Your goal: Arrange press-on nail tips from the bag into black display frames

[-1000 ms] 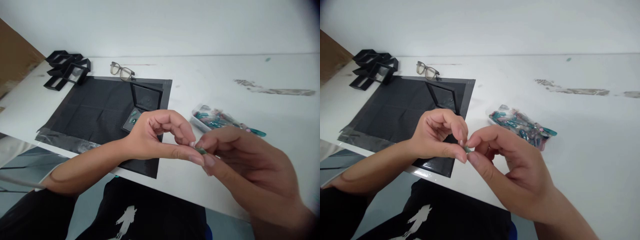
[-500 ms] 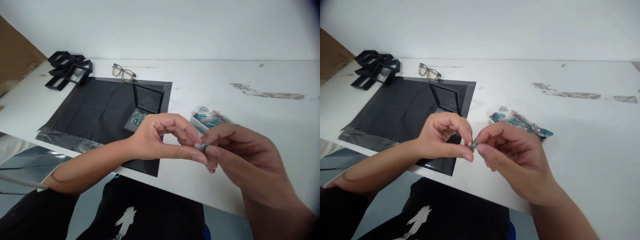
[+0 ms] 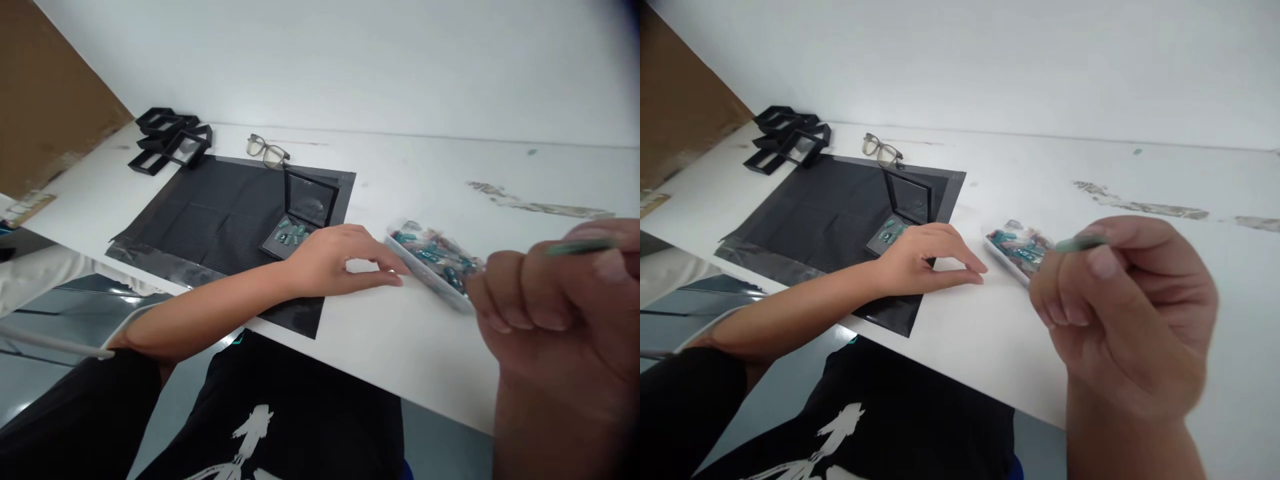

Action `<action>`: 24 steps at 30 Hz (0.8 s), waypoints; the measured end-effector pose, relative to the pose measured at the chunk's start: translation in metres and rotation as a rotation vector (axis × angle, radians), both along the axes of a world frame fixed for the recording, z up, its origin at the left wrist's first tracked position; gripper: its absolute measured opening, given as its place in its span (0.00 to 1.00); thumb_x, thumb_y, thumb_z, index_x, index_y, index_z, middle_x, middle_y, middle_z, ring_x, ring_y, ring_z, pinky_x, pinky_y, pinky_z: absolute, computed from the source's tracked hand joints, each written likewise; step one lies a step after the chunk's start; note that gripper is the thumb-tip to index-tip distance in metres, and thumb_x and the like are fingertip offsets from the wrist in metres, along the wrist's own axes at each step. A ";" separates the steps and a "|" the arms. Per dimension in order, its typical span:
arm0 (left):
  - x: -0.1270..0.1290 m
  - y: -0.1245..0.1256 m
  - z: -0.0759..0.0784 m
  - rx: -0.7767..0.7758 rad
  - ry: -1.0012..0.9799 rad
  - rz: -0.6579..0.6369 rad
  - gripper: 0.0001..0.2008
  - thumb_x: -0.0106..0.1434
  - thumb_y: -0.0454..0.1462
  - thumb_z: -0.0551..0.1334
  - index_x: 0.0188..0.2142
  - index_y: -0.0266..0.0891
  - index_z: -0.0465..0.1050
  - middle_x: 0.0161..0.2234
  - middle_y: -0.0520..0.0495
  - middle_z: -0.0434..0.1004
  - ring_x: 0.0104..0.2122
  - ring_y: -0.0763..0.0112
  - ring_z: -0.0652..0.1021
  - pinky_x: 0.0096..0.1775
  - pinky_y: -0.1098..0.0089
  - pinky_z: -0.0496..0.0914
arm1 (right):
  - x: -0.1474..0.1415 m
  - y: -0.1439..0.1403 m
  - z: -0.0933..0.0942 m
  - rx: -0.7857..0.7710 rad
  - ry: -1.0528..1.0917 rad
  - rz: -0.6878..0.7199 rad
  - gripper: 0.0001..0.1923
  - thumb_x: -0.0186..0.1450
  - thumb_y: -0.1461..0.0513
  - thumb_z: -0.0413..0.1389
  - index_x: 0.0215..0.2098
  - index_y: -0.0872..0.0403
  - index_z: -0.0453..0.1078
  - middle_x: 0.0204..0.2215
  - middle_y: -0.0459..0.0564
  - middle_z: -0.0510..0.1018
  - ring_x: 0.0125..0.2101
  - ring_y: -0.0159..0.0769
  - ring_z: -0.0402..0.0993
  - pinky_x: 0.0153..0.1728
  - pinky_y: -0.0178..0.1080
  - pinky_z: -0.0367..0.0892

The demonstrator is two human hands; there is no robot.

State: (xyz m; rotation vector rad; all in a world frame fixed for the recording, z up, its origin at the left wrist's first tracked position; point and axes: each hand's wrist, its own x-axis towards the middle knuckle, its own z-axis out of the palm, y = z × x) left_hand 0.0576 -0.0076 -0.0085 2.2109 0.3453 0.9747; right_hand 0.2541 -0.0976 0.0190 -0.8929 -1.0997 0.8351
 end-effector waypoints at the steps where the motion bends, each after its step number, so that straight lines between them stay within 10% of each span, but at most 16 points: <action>1: 0.003 0.000 0.002 0.088 0.043 0.013 0.05 0.66 0.38 0.66 0.39 0.42 0.81 0.35 0.51 0.85 0.38 0.73 0.81 0.44 0.70 0.74 | -0.002 0.000 0.002 0.020 0.065 0.029 0.06 0.63 0.58 0.67 0.37 0.46 0.76 0.12 0.36 0.59 0.12 0.27 0.50 0.11 0.39 0.50; 12: 0.061 0.006 0.029 0.344 0.432 -0.014 0.16 0.66 0.46 0.63 0.50 0.43 0.78 0.55 0.48 0.78 0.54 0.58 0.77 0.49 0.61 0.75 | 0.000 0.002 0.002 0.142 0.150 0.066 0.04 0.63 0.62 0.66 0.37 0.46 0.80 0.13 0.37 0.63 0.13 0.26 0.57 0.12 0.34 0.52; 17: -0.009 -0.011 0.041 0.449 0.220 0.044 0.11 0.68 0.43 0.63 0.47 0.46 0.78 0.54 0.47 0.79 0.52 0.66 0.80 0.55 0.63 0.74 | -0.001 -0.002 0.001 0.113 0.105 0.081 0.05 0.60 0.60 0.68 0.36 0.43 0.82 0.12 0.37 0.65 0.12 0.25 0.56 0.12 0.34 0.52; 24: -0.148 0.021 0.026 0.362 0.161 0.568 0.11 0.62 0.44 0.68 0.44 0.49 0.78 0.45 0.49 0.83 0.46 0.63 0.81 0.53 0.55 0.75 | -0.010 -0.006 -0.002 -0.024 0.033 0.115 0.04 0.60 0.59 0.68 0.35 0.44 0.81 0.12 0.38 0.65 0.13 0.25 0.57 0.15 0.35 0.51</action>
